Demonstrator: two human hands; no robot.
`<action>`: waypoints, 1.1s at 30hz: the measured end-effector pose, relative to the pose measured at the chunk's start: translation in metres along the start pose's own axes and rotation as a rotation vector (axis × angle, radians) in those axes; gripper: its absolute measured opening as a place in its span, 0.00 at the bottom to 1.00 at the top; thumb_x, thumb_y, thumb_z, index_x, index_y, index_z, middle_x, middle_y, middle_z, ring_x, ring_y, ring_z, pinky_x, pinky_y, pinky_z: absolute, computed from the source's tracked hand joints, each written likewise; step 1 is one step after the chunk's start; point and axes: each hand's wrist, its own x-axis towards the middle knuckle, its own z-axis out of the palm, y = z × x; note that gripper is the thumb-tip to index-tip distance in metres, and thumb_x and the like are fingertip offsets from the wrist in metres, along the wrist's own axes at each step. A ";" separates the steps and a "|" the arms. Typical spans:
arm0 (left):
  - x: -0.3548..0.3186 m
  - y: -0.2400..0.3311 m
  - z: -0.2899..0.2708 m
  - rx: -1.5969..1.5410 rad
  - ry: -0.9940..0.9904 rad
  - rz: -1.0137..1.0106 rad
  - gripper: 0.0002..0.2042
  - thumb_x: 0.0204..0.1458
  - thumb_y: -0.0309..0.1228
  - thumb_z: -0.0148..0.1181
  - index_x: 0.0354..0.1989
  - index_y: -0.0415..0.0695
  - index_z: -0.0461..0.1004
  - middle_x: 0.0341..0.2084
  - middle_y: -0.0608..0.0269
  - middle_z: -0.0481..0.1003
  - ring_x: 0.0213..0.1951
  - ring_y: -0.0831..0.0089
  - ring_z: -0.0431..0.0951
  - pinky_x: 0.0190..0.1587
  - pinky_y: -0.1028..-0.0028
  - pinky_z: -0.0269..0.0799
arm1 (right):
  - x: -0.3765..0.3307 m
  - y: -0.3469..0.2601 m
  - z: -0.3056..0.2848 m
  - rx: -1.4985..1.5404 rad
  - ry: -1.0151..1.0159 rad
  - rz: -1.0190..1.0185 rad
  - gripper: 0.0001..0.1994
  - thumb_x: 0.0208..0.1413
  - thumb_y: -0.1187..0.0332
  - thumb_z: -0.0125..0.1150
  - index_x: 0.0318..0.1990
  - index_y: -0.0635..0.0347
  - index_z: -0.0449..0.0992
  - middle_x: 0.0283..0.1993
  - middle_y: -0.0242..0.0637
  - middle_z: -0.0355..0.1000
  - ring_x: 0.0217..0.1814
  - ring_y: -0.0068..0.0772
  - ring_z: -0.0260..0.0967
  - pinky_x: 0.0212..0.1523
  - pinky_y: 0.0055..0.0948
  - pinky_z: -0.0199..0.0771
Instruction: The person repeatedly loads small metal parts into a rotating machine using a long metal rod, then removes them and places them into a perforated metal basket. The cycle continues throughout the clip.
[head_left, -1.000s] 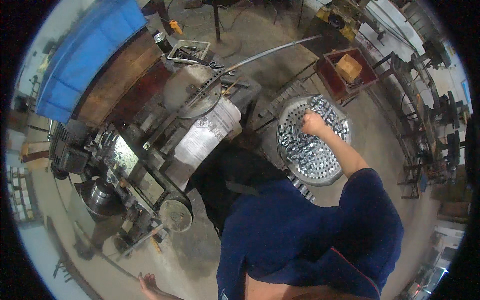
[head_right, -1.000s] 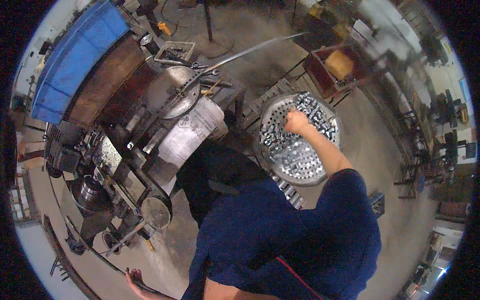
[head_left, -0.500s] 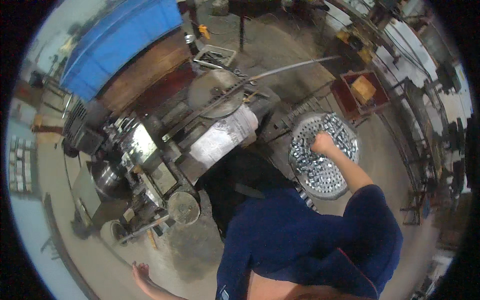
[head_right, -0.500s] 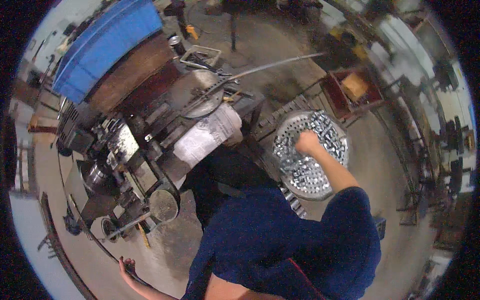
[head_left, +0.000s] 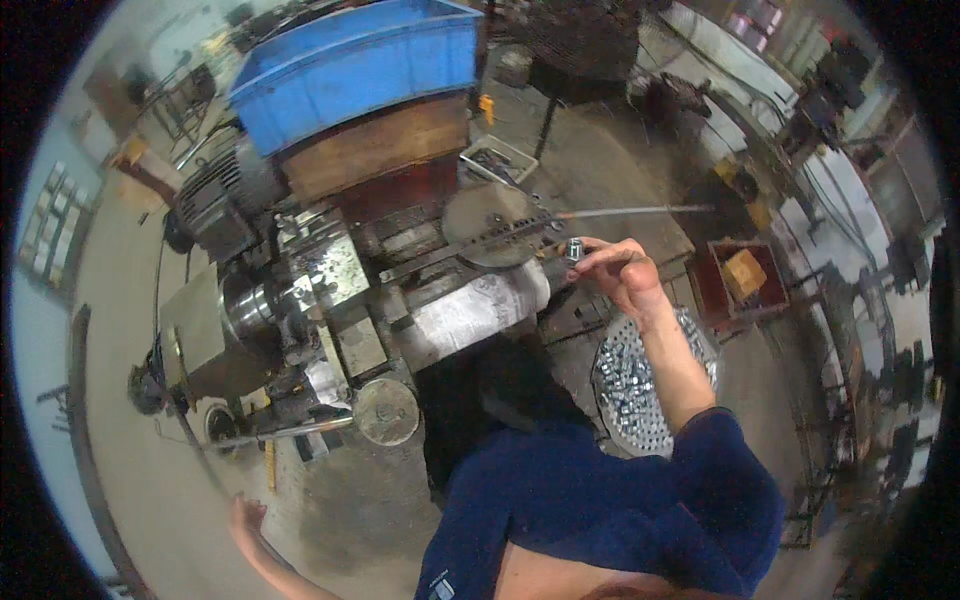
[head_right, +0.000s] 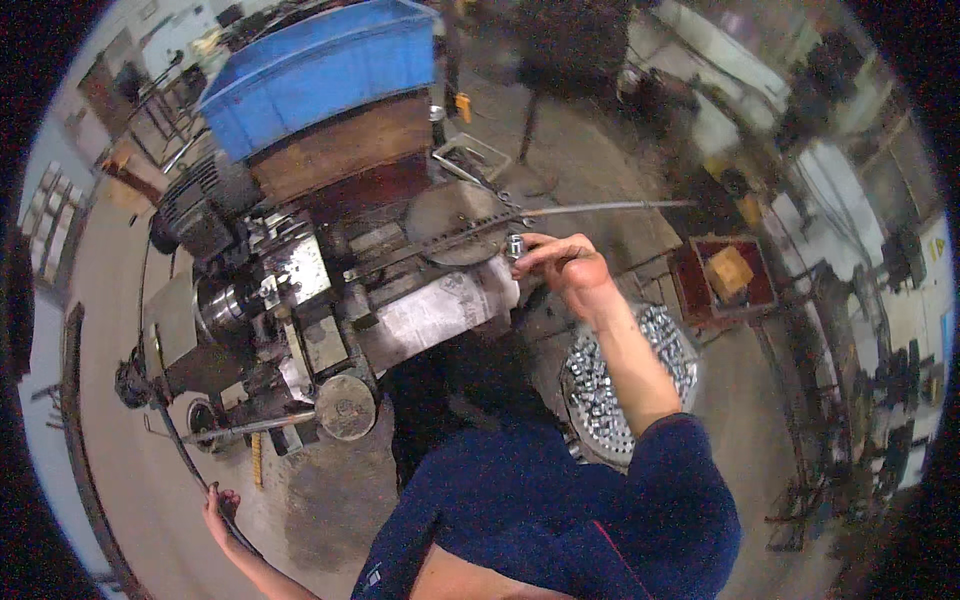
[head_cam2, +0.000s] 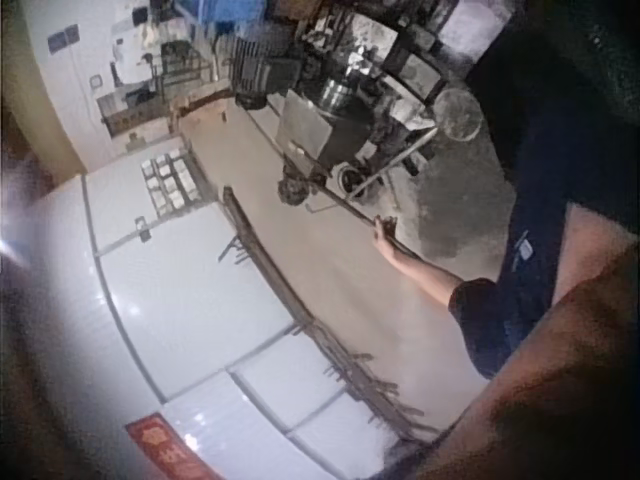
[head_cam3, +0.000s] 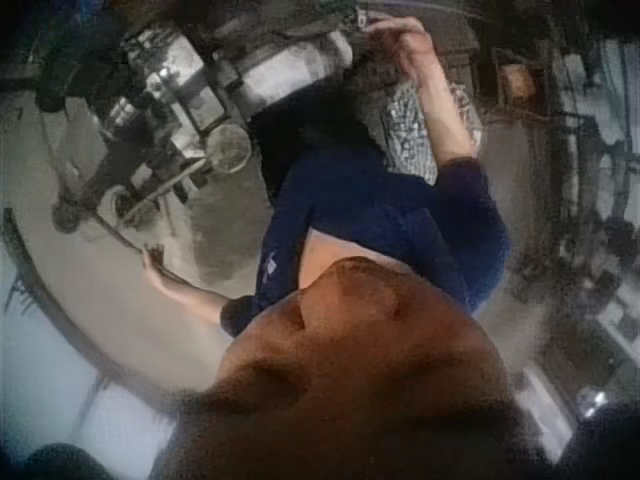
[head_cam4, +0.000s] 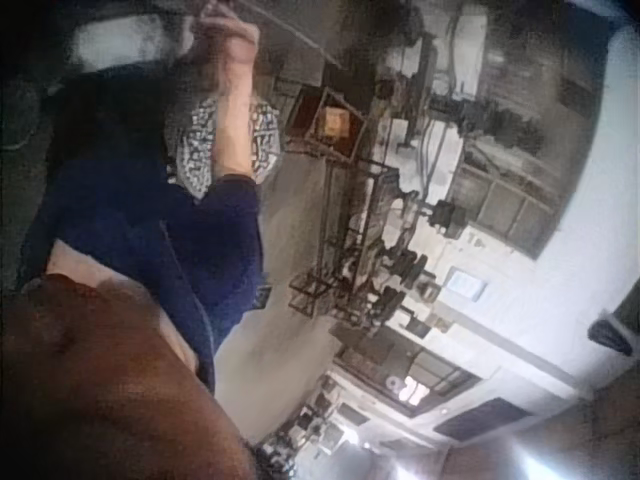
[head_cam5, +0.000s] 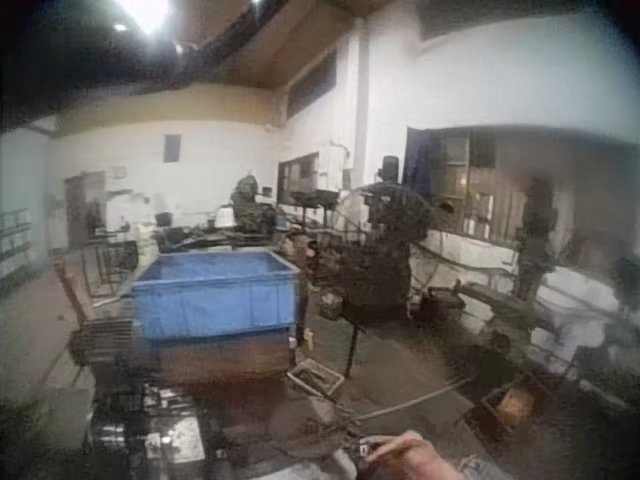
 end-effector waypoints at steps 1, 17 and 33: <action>-0.005 0.005 0.008 0.042 -0.003 0.045 0.17 0.49 0.39 0.56 0.41 0.38 0.68 0.21 0.59 0.71 0.21 0.71 0.72 0.27 0.74 0.71 | 0.012 0.000 0.016 0.030 -0.002 -0.020 0.32 0.31 0.48 0.65 0.32 0.77 0.74 0.45 0.53 0.67 0.45 0.43 0.67 0.46 0.34 0.68; -0.033 0.018 0.014 0.800 0.217 0.159 0.23 0.41 0.38 0.60 0.41 0.34 0.65 0.26 0.49 0.73 0.27 0.57 0.74 0.31 0.65 0.71 | 0.203 0.122 0.230 -1.157 -0.792 -0.447 0.15 0.26 0.70 0.56 0.29 0.59 0.78 0.48 0.49 0.67 0.47 0.47 0.65 0.49 0.36 0.65; -0.110 -0.016 0.018 1.096 0.497 0.150 0.14 0.41 0.34 0.59 0.30 0.36 0.67 0.19 0.45 0.71 0.27 0.48 0.72 0.31 0.59 0.67 | 0.237 0.213 0.273 -1.308 -0.774 -0.206 0.10 0.24 0.71 0.53 0.18 0.69 0.73 0.23 0.56 0.69 0.31 0.54 0.69 0.36 0.37 0.71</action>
